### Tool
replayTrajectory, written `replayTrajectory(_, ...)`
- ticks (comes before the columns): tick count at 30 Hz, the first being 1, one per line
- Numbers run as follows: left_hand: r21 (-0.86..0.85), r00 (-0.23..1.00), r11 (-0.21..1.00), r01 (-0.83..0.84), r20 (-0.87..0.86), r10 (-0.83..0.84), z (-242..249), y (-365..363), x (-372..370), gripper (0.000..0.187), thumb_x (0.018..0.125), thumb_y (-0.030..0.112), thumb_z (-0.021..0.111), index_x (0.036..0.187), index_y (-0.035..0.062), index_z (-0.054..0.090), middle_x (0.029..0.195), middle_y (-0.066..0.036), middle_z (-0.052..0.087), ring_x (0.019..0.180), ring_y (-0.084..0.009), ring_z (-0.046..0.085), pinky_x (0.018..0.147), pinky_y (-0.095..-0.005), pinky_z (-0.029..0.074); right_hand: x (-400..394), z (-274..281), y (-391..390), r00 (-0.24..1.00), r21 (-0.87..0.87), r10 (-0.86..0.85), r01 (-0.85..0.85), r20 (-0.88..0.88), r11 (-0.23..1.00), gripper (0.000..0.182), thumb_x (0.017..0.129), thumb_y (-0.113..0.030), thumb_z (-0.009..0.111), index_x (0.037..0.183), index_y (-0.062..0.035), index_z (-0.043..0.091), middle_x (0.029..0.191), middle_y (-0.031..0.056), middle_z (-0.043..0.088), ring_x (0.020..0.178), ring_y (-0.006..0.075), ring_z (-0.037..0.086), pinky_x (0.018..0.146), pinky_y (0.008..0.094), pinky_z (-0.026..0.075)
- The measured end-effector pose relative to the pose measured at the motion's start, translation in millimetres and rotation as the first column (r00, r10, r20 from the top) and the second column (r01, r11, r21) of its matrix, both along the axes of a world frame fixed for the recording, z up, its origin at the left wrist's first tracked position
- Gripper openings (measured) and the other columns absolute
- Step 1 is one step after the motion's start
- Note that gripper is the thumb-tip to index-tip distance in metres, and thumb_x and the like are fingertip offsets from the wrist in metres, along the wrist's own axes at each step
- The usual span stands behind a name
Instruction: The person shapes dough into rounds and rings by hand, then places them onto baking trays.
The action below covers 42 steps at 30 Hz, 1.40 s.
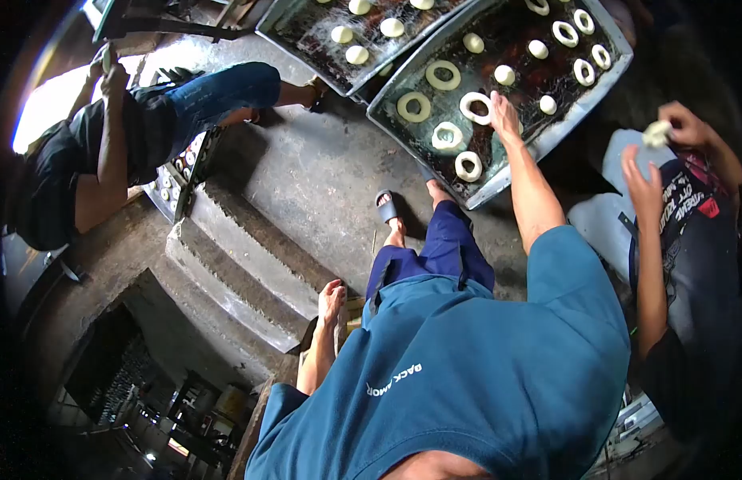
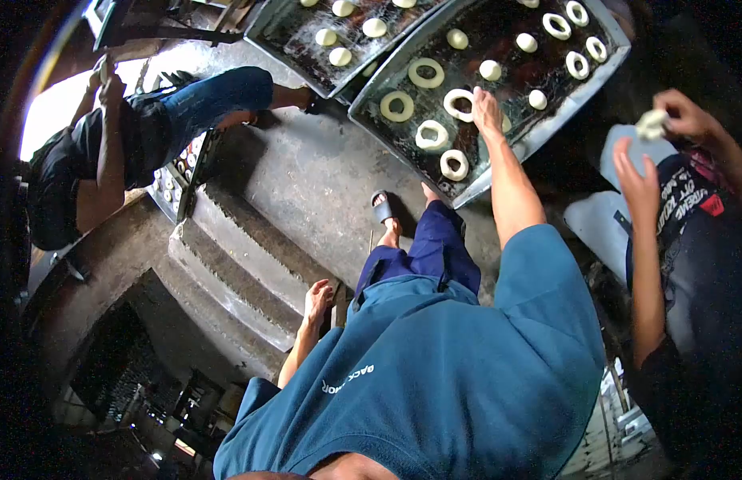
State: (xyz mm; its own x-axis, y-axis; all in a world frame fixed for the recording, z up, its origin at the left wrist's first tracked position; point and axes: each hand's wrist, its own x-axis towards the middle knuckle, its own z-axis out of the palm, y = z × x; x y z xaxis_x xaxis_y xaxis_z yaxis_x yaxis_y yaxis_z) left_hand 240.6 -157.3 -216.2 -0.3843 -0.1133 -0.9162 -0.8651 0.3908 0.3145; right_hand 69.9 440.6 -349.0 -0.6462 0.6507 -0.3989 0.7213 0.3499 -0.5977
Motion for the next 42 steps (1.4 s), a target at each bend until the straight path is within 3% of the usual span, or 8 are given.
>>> replayTrajectory(9,0.166,0.946,0.935,0.314,-0.132,-0.295,-0.5,119.3,-81.4,0.043,0.089,0.028,0.053,0.125,0.0049,0.049,0.109,-0.012,0.062,0.102,-0.0214,0.058,0.085,-0.0342,0.045,76.6,-6.4,35.2,0.924,0.264,0.063,-0.173,0.377,0.949,0.034,0.08,-0.031,0.057,0.101,-0.0045,0.06,0.103,0.022,0.059,0.101,0.0364,0.056,0.087,0.0429,0.044)
replayTrajectory(13,0.121,0.812,0.84,0.529,-0.358,-0.46,-12.0,150.2,-115.4,0.042,0.089,0.028,0.054,0.123,0.004,0.051,0.106,-0.011,0.063,0.094,-0.0179,0.059,0.079,-0.029,0.048,76.5,21.0,-11.4,0.997,0.073,0.0,-0.005,0.079,0.997,0.024,0.072,-0.022,0.061,0.086,-0.0042,0.053,0.083,0.0204,0.062,0.082,0.0385,0.06,0.075,0.0426,0.046)
replayTrajectory(17,0.094,0.792,0.852,0.515,-0.433,-0.431,-2.9,189.5,-138.0,0.039,0.089,0.021,0.055,0.123,0.0031,0.051,0.105,-0.011,0.062,0.094,-0.0165,0.058,0.077,-0.0277,0.048,80.3,54.9,-80.1,0.976,-0.318,-0.021,-0.051,-0.219,0.947,0.025,0.072,-0.015,0.064,0.089,-0.0017,0.052,0.077,0.0112,0.06,0.069,0.0229,0.06,0.065,0.0338,0.047)
replayTrajectory(22,0.596,0.958,0.773,0.216,-0.283,-0.048,76.2,229.4,-147.7,0.04,0.092,0.021,0.051,0.124,-0.0022,0.048,0.11,-0.012,0.058,0.098,-0.0179,0.057,0.081,-0.032,0.05,87.4,200.2,-179.7,0.94,-0.919,-0.231,-0.155,-0.25,0.362,0.019,0.083,-0.01,0.058,0.099,-0.0061,0.049,0.09,0.003,0.057,0.07,0.0114,0.058,0.064,0.0222,0.048)
replayTrajectory(25,0.708,0.934,0.644,0.29,-0.355,-0.03,116.7,219.4,-151.6,0.038,0.09,0.02,0.053,0.12,-0.0041,0.049,0.108,-0.011,0.059,0.095,-0.0162,0.058,0.08,-0.0304,0.05,92.0,247.2,-213.4,0.883,-0.915,-0.369,-0.145,-0.291,0.376,0.024,0.081,-0.013,0.06,0.103,-0.0035,0.053,0.086,0.0019,0.055,0.073,0.0098,0.055,0.064,0.0207,0.045)
replayTrajectory(32,0.62,0.807,0.631,0.466,-0.59,-0.016,158.4,180.4,-150.5,0.036,0.084,0.012,0.06,0.116,-0.002,0.05,0.1,-0.01,0.062,0.09,-0.0148,0.058,0.078,-0.0271,0.048,92.4,273.2,-262.5,0.837,-0.61,-0.073,-0.332,-0.542,0.719,0.032,0.071,-0.003,0.063,0.101,-0.0012,0.054,0.085,0.0024,0.056,0.073,0.0094,0.053,0.066,0.0226,0.044)
replayTrajectory(41,0.645,0.731,0.618,0.45,-0.664,0.16,164.3,161.5,-111.1,0.051,0.072,-0.002,0.049,0.123,0.0026,0.044,0.104,-0.013,0.057,0.09,-0.0186,0.057,0.077,-0.0286,0.046,91.1,309.0,-300.0,0.776,-0.545,-0.081,-0.36,-0.625,0.757,0.035,0.07,-0.006,0.064,0.102,-0.0011,0.05,0.08,0.007,0.057,0.069,0.0153,0.057,0.062,0.0275,0.046)
replayTrajectory(42,0.671,0.792,0.643,0.37,-0.59,0.159,189.5,155.8,-112.5,0.053,0.071,-0.003,0.049,0.123,0.0024,0.043,0.101,-0.011,0.057,0.088,-0.0174,0.056,0.077,-0.0282,0.046,95.4,312.1,-306.1,0.762,-0.294,0.089,-0.351,-0.641,0.889,0.036,0.071,-0.007,0.065,0.102,-0.0019,0.049,0.08,0.0102,0.058,0.07,0.0195,0.059,0.062,0.0305,0.047)
